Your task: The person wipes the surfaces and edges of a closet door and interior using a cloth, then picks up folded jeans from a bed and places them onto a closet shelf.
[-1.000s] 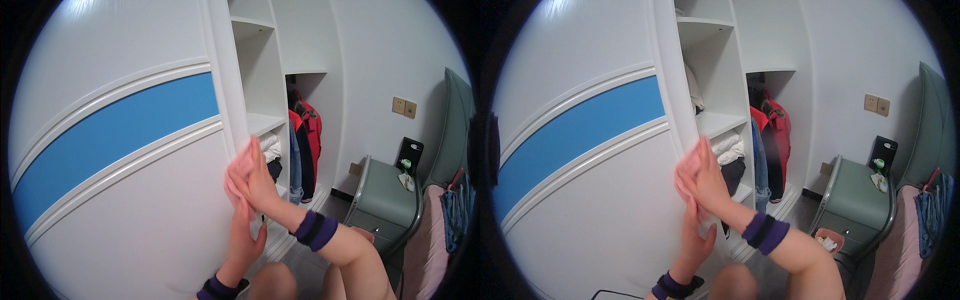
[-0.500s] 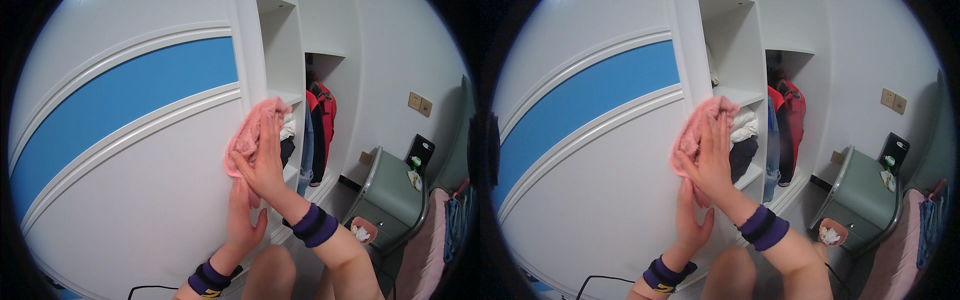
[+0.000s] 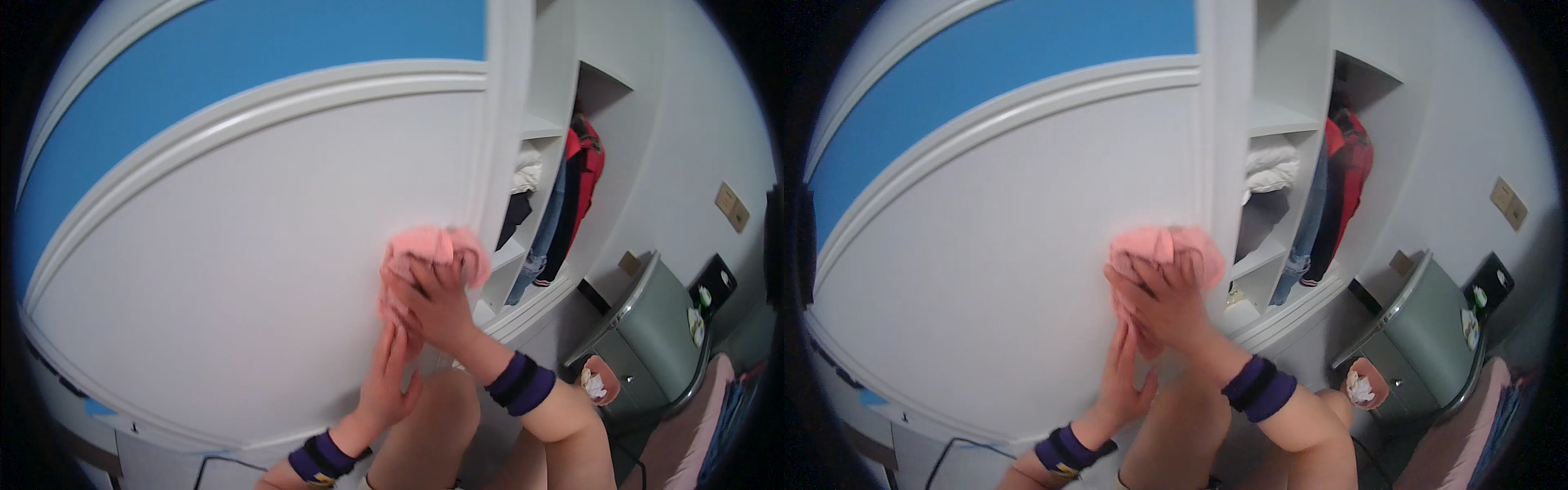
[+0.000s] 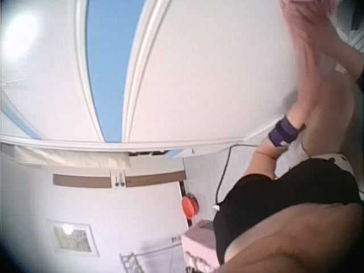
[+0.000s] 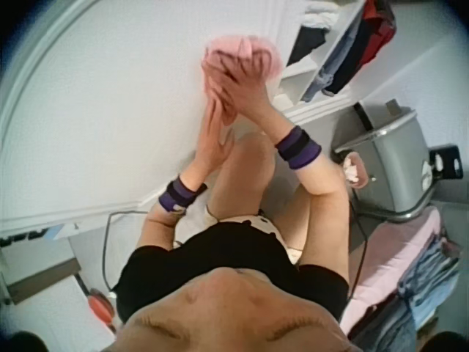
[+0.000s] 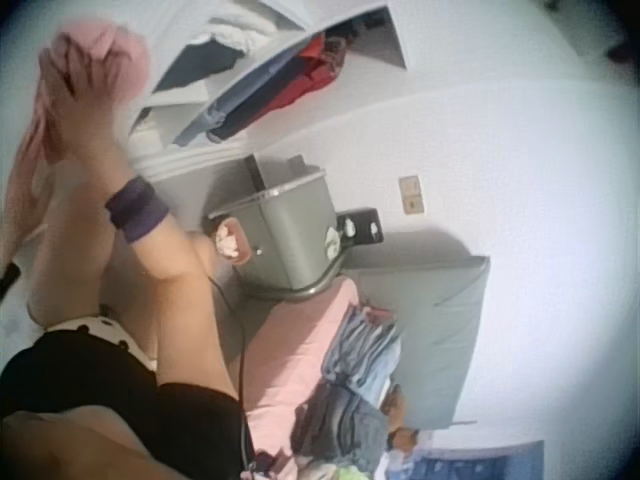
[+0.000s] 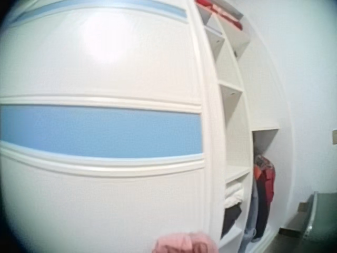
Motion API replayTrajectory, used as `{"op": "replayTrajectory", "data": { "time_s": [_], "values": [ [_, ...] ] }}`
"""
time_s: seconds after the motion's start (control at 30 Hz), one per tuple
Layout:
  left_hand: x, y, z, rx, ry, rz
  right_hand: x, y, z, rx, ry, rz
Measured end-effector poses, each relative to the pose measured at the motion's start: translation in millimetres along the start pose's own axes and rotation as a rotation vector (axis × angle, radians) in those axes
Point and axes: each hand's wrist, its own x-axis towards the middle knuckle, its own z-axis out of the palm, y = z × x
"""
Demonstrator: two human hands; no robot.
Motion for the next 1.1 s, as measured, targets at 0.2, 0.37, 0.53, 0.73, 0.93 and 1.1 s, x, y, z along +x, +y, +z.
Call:
{"op": "replayTrajectory", "data": {
  "time_s": [0.2, 0.37, 0.53, 0.73, 0.93, 1.1],
  "values": [
    [38.4, 7.1, -61.2, 0.178, 0.189, 0.137, 102.3, -21.0, -3.7, 0.110, 0.272, -0.182],
    [-0.3, -14.8, -79.5, 0.453, 0.228, 0.166, 94.0, -49.8, 19.6, 0.316, 0.234, -0.189],
    [-90.4, -57.3, -71.7, 0.642, 0.126, -0.089, 38.5, -83.6, 55.1, 0.488, 0.077, -0.345],
    [-70.1, -52.8, -110.2, 0.702, 0.296, -0.222, 60.6, -90.0, 59.1, 0.554, -0.479, -0.158],
    [-65.0, -49.7, -217.5, 0.944, 0.555, -0.160, 117.9, -152.7, 103.6, 0.609, 0.266, -0.397],
    [-110.8, -62.6, -233.1, 1.004, 0.430, -0.296, 102.8, -200.0, 89.1, 1.071, -0.381, -0.134]
  ]
}}
